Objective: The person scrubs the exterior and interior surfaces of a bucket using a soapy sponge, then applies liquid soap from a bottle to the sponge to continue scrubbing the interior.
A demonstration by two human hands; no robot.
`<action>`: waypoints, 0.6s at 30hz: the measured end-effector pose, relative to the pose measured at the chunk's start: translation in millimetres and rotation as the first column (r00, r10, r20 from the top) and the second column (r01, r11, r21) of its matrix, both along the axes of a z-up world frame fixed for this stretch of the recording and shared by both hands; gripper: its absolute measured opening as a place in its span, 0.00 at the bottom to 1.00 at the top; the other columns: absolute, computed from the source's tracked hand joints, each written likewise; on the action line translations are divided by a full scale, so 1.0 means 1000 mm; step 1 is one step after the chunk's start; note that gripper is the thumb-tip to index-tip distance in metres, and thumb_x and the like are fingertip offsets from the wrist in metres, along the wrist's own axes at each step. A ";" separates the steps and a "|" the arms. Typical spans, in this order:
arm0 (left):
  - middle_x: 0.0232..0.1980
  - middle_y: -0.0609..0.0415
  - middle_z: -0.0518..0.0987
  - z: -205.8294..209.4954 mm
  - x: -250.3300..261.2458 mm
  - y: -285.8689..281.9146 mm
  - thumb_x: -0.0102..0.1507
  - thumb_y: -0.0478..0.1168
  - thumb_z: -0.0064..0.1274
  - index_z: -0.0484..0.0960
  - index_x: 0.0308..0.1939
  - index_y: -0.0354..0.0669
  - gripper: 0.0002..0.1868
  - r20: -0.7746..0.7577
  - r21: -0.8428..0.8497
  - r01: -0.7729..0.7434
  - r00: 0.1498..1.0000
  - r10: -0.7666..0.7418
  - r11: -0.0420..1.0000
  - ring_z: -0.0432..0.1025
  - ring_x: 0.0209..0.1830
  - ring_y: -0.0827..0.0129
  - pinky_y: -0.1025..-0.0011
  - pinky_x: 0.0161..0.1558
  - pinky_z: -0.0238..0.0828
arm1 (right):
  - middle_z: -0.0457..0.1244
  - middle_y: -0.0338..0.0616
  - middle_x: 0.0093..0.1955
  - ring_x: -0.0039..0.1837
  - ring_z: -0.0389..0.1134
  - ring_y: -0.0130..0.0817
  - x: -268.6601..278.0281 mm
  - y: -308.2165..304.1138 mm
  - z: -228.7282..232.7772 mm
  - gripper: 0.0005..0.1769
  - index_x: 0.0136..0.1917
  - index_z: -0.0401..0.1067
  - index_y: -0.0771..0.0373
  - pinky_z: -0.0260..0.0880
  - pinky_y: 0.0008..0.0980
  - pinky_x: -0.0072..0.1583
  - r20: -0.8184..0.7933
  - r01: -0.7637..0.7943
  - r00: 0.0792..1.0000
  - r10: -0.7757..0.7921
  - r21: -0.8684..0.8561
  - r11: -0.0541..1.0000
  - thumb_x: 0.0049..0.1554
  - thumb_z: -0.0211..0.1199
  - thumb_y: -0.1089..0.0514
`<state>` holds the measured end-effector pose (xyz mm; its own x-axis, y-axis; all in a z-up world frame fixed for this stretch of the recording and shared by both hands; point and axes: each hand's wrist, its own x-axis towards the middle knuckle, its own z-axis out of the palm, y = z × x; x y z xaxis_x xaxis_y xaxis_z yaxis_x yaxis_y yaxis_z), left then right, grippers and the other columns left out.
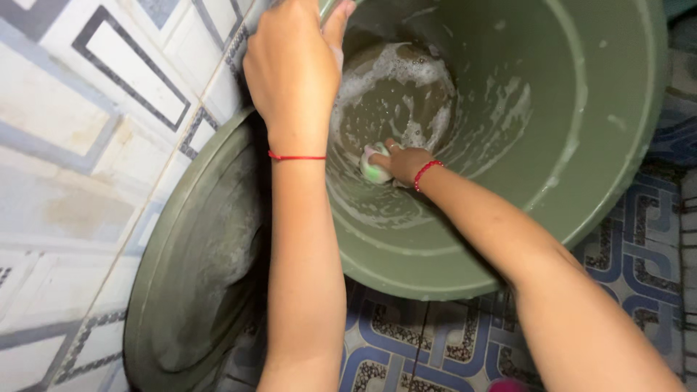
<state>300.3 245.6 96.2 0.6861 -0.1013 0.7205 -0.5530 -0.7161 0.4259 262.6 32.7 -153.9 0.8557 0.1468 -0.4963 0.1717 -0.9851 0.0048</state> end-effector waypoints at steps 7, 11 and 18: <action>0.33 0.39 0.81 -0.008 0.032 0.003 0.63 0.51 0.64 0.81 0.33 0.37 0.19 -0.058 0.008 -0.054 0.997 0.054 0.999 0.76 0.33 0.39 0.49 0.32 0.72 | 0.46 0.58 0.81 0.65 0.68 0.61 0.029 -0.005 -0.037 0.30 0.71 0.59 0.30 0.73 0.48 0.59 0.092 -0.142 0.986 0.142 -0.003 0.990 0.60 0.58 0.58; 0.34 0.40 0.81 -0.012 0.039 0.010 0.61 0.45 0.64 0.81 0.34 0.37 0.14 -0.037 0.021 -0.044 0.998 0.044 0.999 0.77 0.34 0.40 0.49 0.35 0.72 | 0.52 0.63 0.76 0.64 0.67 0.64 0.044 -0.009 -0.055 0.21 0.71 0.61 0.32 0.71 0.51 0.60 0.190 -0.110 0.978 0.092 0.091 0.990 0.67 0.55 0.52; 0.36 0.40 0.81 -0.015 0.042 0.009 0.60 0.40 0.63 0.80 0.36 0.37 0.10 -0.073 -0.001 -0.035 0.997 0.035 0.999 0.77 0.36 0.40 0.50 0.35 0.72 | 0.55 0.73 0.69 0.58 0.68 0.69 0.108 -0.029 -0.003 0.37 0.76 0.58 0.49 0.71 0.55 0.58 0.481 0.251 0.777 -0.405 0.353 0.901 0.56 0.68 0.57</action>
